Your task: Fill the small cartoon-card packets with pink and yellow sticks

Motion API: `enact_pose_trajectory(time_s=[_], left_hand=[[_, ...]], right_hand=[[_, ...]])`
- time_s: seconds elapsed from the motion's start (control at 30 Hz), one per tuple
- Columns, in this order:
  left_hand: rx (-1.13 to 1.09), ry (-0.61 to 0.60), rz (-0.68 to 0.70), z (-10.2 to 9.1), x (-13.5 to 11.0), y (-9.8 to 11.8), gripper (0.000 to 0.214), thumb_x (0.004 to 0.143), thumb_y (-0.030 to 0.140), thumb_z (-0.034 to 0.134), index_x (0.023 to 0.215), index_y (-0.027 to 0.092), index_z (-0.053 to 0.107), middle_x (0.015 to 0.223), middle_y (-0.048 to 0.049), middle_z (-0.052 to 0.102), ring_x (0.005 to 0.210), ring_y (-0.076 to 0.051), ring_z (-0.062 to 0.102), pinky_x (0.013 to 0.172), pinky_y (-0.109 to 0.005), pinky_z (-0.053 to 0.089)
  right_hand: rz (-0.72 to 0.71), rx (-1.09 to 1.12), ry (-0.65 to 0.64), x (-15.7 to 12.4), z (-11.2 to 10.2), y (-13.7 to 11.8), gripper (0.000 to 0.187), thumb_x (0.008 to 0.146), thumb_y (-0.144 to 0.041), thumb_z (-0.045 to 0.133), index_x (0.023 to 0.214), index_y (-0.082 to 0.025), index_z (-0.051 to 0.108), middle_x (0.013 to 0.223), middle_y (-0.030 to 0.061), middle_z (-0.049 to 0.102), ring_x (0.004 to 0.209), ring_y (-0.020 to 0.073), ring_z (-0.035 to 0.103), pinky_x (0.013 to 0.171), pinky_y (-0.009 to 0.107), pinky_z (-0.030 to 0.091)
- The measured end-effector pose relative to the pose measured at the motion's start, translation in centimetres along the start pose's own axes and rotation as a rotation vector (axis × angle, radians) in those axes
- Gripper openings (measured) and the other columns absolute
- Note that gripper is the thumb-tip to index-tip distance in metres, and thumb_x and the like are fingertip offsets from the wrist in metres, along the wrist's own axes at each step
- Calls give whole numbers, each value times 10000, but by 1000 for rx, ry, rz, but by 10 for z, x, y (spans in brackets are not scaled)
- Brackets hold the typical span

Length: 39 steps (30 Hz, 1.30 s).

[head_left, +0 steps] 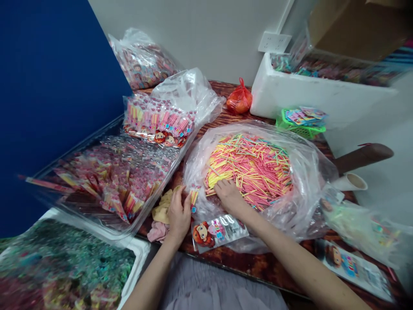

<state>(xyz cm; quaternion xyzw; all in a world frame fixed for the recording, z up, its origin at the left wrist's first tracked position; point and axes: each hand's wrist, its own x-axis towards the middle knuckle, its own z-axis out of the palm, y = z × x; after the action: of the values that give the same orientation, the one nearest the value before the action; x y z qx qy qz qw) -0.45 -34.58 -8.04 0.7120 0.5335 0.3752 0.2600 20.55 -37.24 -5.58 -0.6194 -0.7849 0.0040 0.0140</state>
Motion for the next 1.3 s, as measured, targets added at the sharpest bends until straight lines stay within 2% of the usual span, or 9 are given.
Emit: enact_pose_trajectory(time_s=[0.4, 0.53, 0.63, 0.7, 0.87, 0.97, 1.03, 1.2, 1.3], left_hand=[[75, 58, 143, -26, 5, 30, 362, 919, 273, 507, 1273, 200, 495, 1250, -120, 532, 1201, -256, 491, 1047, -441, 383], [40, 24, 201, -24, 9, 52, 344, 927, 268, 505, 1267, 214, 502, 1254, -112, 535, 1199, -247, 493, 1046, -439, 383], [-10, -57, 260, -15, 11, 69, 321, 933, 249, 497, 1251, 208, 510, 1223, -108, 559, 1179, -239, 513, 1026, -422, 406], [-46, -148, 286, -6, 12, 81, 317, 940, 238, 486, 1254, 203, 505, 1215, -107, 576, 1171, -230, 528, 1012, -403, 425], [-70, -317, 449, 24, 10, 106, 467, 946, 223, 467, 1399, 184, 363, 1360, -136, 519, 1300, -227, 452, 1080, -414, 391], [-38, -428, 623, 44, 7, 107, 565, 947, 175, 422, 1480, 155, 236, 1480, -167, 400, 1395, -249, 335, 1125, -472, 335], [-10, -507, 697, 53, 6, 102, 542, 945, 148, 400, 1472, 160, 273, 1455, -160, 442, 1381, -250, 363, 1124, -491, 337], [-2, -489, 635, 44, 3, 93, 567, 964, 177, 383, 1502, 179, 204, 1508, -158, 376, 1410, -243, 325, 1121, -489, 352], [5, -427, 577, 32, -5, 92, 633, 966, 201, 393, 1526, 201, 99, 1552, -149, 298, 1440, -239, 265, 1131, -486, 337]], right_hand=[[453, 490, 168, -14, -7, 56, 185, 906, -253, 435, 745, -214, 516, 679, 13, 606, 643, 181, 547, 609, 264, 334], [575, 1072, 301, -21, -5, 59, 142, 846, -344, 486, 781, -219, 508, 689, 4, 629, 649, 181, 584, 620, 279, 420], [636, 1574, 333, -33, 1, 48, 244, 803, -431, 571, 899, -213, 514, 753, 16, 654, 647, 179, 618, 617, 296, 474], [616, 1724, 337, -42, 5, 36, 275, 777, -434, 621, 903, -215, 510, 779, 14, 642, 659, 171, 622, 630, 297, 493], [500, 1480, 376, -60, 16, 7, 178, 882, -393, 519, 920, -219, 535, 844, 20, 626, 761, 174, 606, 701, 297, 508], [417, 1263, 439, -65, 22, -3, 247, 924, -355, 436, 1084, -211, 558, 991, 61, 647, 963, 212, 604, 865, 345, 493], [400, 1201, 451, -66, 25, -7, 350, 924, -304, 410, 1244, -202, 510, 1167, 96, 624, 1148, 225, 553, 996, 378, 433], [437, 1251, 433, -64, 16, -5, 540, 907, -229, 448, 1434, -234, 327, 1465, 92, 424, 1350, 186, 396, 1126, 384, 312], [421, 1287, 414, -62, 13, -3, 430, 933, -280, 460, 1362, -254, 445, 1376, 77, 521, 1284, 200, 472, 1081, 375, 368]])
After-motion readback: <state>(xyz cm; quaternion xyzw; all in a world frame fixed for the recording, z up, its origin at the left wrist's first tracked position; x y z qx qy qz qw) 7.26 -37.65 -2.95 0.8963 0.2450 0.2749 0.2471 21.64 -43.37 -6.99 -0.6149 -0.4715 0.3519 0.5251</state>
